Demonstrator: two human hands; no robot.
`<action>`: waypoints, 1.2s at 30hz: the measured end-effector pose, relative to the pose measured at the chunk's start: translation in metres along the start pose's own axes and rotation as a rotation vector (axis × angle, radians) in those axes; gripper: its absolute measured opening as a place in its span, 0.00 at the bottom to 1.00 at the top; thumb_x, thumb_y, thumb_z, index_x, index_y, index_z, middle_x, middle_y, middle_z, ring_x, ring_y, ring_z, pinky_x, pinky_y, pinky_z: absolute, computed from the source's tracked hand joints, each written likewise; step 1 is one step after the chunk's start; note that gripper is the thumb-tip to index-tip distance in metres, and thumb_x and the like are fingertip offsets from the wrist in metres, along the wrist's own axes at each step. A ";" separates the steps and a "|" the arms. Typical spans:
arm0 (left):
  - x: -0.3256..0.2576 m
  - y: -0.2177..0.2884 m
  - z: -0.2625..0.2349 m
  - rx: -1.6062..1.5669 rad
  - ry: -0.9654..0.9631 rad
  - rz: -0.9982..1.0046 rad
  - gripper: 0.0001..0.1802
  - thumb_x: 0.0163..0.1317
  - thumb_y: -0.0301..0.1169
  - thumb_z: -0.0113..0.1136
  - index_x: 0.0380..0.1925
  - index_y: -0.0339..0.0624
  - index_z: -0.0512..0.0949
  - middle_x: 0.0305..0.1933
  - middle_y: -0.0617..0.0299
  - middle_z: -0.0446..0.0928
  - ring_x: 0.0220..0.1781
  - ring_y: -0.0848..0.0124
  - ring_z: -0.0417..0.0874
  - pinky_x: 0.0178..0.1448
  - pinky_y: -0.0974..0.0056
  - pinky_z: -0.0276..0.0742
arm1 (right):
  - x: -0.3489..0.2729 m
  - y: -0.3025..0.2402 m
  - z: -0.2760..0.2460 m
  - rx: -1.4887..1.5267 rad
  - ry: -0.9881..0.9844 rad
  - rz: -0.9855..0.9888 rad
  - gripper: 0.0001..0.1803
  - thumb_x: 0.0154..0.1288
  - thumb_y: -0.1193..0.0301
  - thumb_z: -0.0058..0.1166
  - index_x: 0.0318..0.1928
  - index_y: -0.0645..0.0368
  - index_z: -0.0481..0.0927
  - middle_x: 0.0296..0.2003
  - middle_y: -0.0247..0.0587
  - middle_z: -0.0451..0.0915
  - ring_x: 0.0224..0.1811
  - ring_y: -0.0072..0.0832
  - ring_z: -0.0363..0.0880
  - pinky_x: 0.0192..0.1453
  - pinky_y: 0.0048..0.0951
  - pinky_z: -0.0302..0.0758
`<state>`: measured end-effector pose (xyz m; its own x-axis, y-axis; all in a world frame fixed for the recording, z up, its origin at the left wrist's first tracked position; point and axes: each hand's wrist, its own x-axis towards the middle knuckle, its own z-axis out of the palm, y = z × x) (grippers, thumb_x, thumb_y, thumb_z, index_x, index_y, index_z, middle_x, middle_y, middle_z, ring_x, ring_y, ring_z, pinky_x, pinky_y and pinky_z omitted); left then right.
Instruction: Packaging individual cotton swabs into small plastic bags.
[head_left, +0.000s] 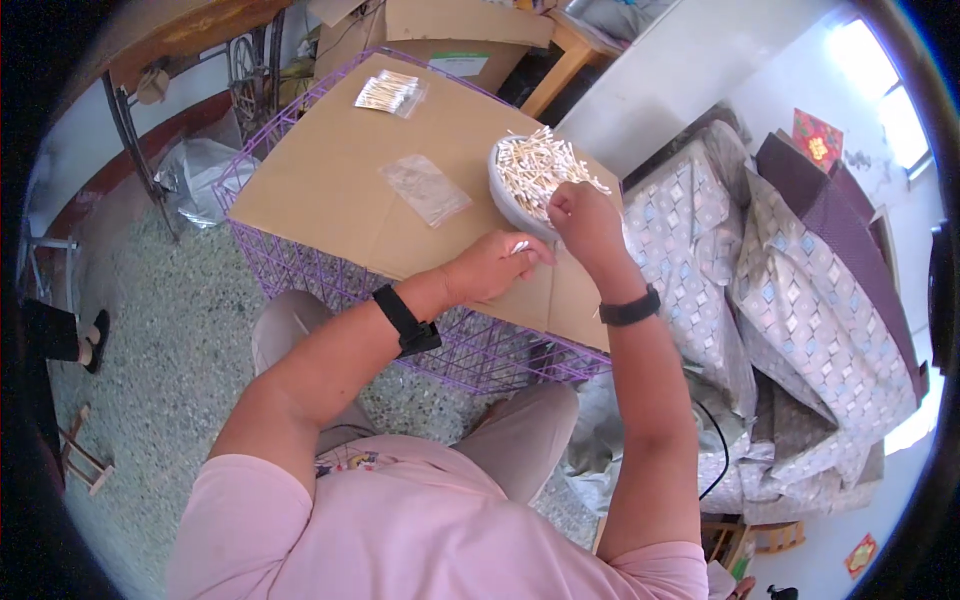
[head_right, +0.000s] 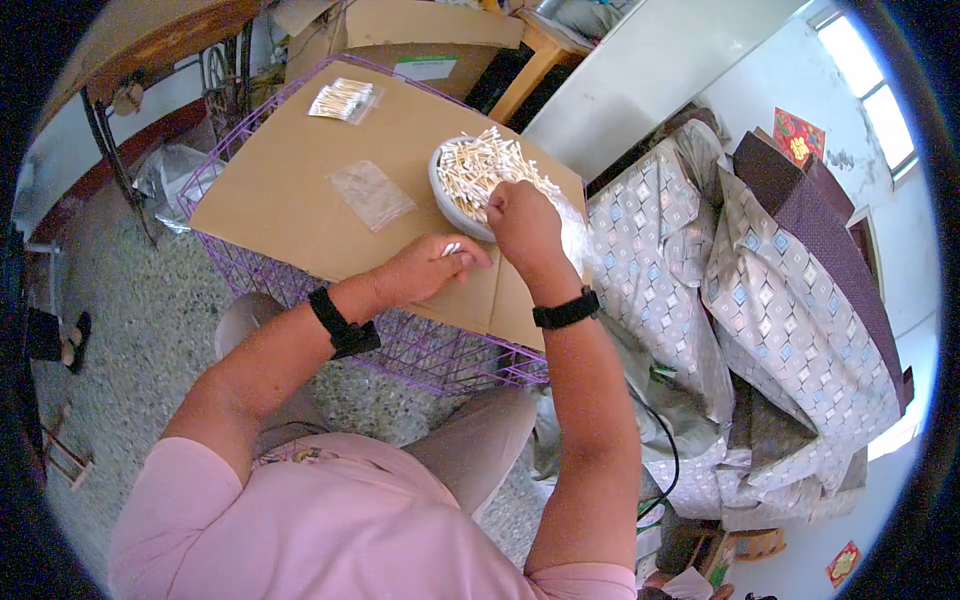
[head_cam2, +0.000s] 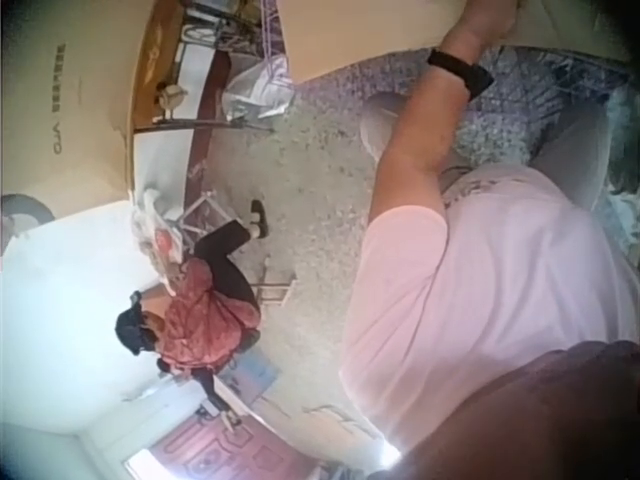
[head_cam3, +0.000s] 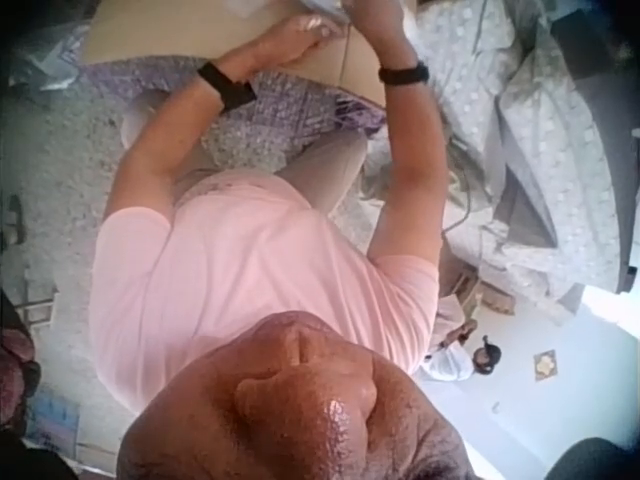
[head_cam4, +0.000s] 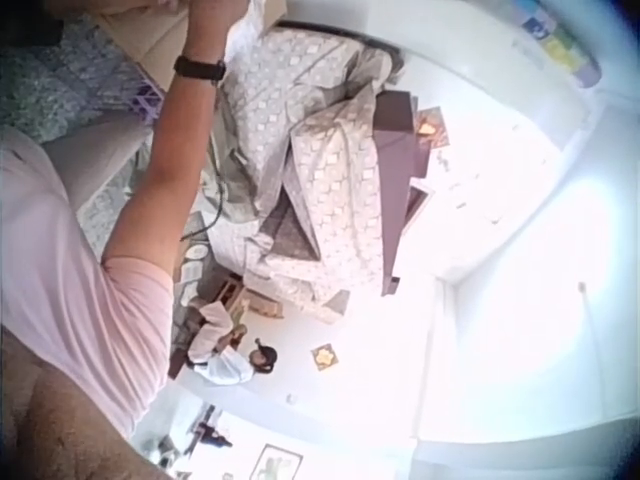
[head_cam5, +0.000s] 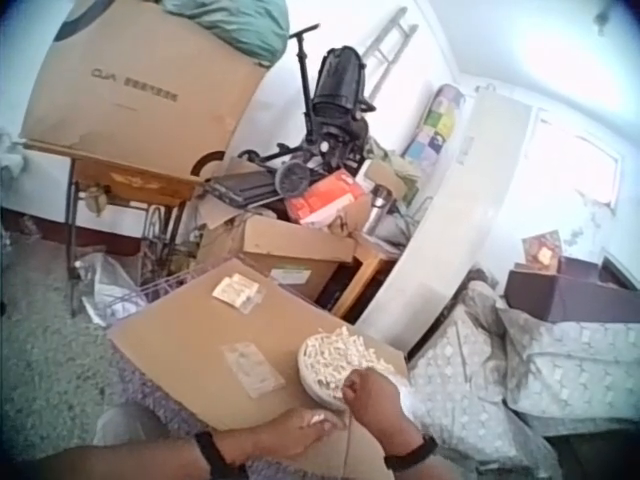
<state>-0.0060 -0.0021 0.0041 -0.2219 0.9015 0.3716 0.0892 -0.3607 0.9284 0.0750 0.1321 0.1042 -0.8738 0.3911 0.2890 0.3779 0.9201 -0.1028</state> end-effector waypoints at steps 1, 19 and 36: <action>0.000 -0.001 0.000 0.001 -0.002 -0.001 0.12 0.71 0.34 0.47 0.46 0.43 0.78 0.26 0.72 0.70 0.27 0.84 0.66 0.31 0.76 0.65 | -0.008 -0.004 -0.003 0.055 0.078 -0.005 0.06 0.56 0.69 0.57 0.28 0.60 0.80 0.28 0.50 0.80 0.32 0.47 0.80 0.37 0.42 0.76; 0.002 0.000 -0.001 -0.159 0.004 -0.159 0.12 0.66 0.32 0.58 0.45 0.36 0.79 0.39 0.68 0.79 0.41 0.82 0.75 0.49 0.73 0.73 | -0.110 -0.020 0.073 0.769 0.278 0.264 0.08 0.63 0.70 0.56 0.34 0.60 0.73 0.23 0.46 0.77 0.25 0.36 0.79 0.31 0.33 0.73; -0.003 0.014 0.002 -0.137 0.109 -0.179 0.06 0.67 0.34 0.57 0.36 0.44 0.77 0.23 0.78 0.67 0.19 0.89 0.60 0.21 0.80 0.53 | -0.115 -0.024 0.078 0.879 0.386 0.281 0.05 0.63 0.73 0.57 0.34 0.60 0.76 0.23 0.36 0.77 0.24 0.22 0.75 0.30 0.26 0.72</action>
<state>-0.0019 -0.0089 0.0163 -0.3268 0.9254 0.1918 -0.0920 -0.2331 0.9681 0.1429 0.0669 -0.0006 -0.5694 0.7069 0.4197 0.0585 0.5440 -0.8370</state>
